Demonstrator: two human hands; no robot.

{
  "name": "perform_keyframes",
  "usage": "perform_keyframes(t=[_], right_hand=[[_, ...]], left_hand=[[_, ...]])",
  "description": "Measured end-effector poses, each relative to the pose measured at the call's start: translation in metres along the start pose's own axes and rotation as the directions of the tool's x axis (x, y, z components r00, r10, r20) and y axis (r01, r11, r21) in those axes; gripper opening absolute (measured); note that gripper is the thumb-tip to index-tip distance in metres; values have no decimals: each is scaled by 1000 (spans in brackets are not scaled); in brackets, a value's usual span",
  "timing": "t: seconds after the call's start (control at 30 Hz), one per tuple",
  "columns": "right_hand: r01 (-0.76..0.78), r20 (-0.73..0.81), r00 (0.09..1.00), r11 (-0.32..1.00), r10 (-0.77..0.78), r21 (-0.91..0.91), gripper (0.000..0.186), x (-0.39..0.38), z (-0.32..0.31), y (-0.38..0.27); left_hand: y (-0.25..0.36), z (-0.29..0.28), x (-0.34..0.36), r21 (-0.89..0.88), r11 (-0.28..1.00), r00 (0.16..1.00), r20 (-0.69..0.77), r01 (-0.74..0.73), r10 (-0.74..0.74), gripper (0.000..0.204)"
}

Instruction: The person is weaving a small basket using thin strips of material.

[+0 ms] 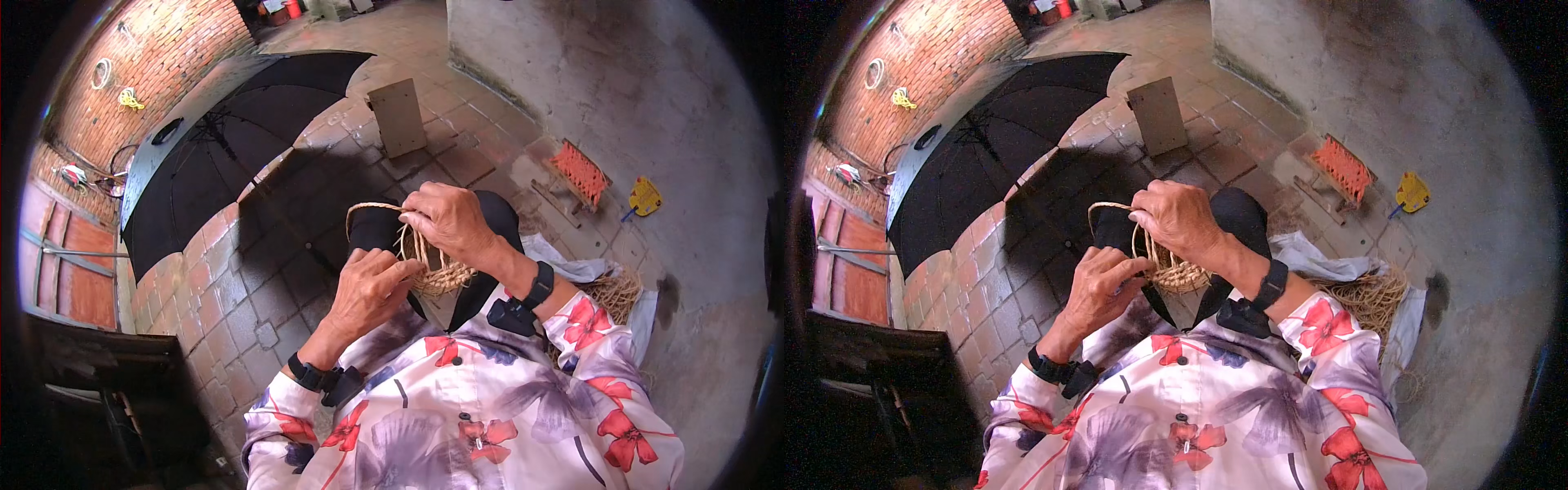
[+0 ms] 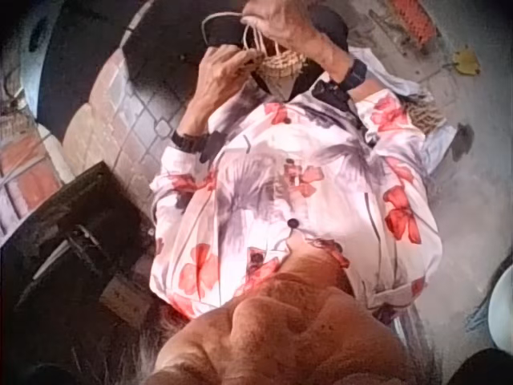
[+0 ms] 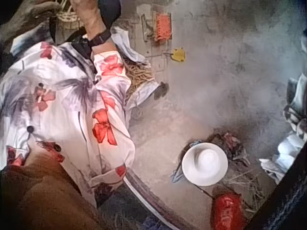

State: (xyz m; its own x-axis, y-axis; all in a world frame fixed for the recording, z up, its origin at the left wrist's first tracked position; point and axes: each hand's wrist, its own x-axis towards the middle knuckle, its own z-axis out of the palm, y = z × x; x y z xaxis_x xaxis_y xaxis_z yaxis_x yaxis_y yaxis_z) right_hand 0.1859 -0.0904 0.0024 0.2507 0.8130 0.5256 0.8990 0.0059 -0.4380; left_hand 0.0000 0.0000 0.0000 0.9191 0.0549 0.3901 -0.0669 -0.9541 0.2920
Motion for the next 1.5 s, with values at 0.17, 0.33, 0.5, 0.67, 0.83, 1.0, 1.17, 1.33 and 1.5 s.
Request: perform_keyframes(t=[0.17,0.33,0.5,0.67,0.83,1.0,1.17,1.33,1.5], right_hand=[[-74,-44,995,978,84,195,11,-14,-32,-18],[32,196,978,985,-66,171,9,-47,-35,-37],[104,211,971,992,-117,72,17,-55,-27,-41],[-47,471,881,999,54,-27,22,-48,-36,-49],[-127,485,873,985,53,120,18,-45,-23,-36],[-546,738,642,800,207,251,23,-30,-30,-38],[-531,739,642,814,203,237,24,-34,-31,-42],[-417,677,722,871,143,261,23,-41,-27,-36],[-306,614,784,919,93,251,23,-43,-27,-36]], left_hand=[[-1,-2,12,-149,989,999,34,4,1,19],[-9,-6,17,-138,989,961,274,60,-20,20],[-10,-16,22,-204,968,963,254,144,-90,21],[-11,-2,-18,-466,823,943,96,326,-319,18],[13,14,-32,-579,688,895,210,438,-392,39],[21,34,-52,-746,407,839,381,527,-388,62],[25,43,-44,-774,-275,745,628,570,-226,62],[9,56,-36,-761,370,839,421,534,-344,53],[17,38,-28,-444,781,898,195,439,-393,28]])
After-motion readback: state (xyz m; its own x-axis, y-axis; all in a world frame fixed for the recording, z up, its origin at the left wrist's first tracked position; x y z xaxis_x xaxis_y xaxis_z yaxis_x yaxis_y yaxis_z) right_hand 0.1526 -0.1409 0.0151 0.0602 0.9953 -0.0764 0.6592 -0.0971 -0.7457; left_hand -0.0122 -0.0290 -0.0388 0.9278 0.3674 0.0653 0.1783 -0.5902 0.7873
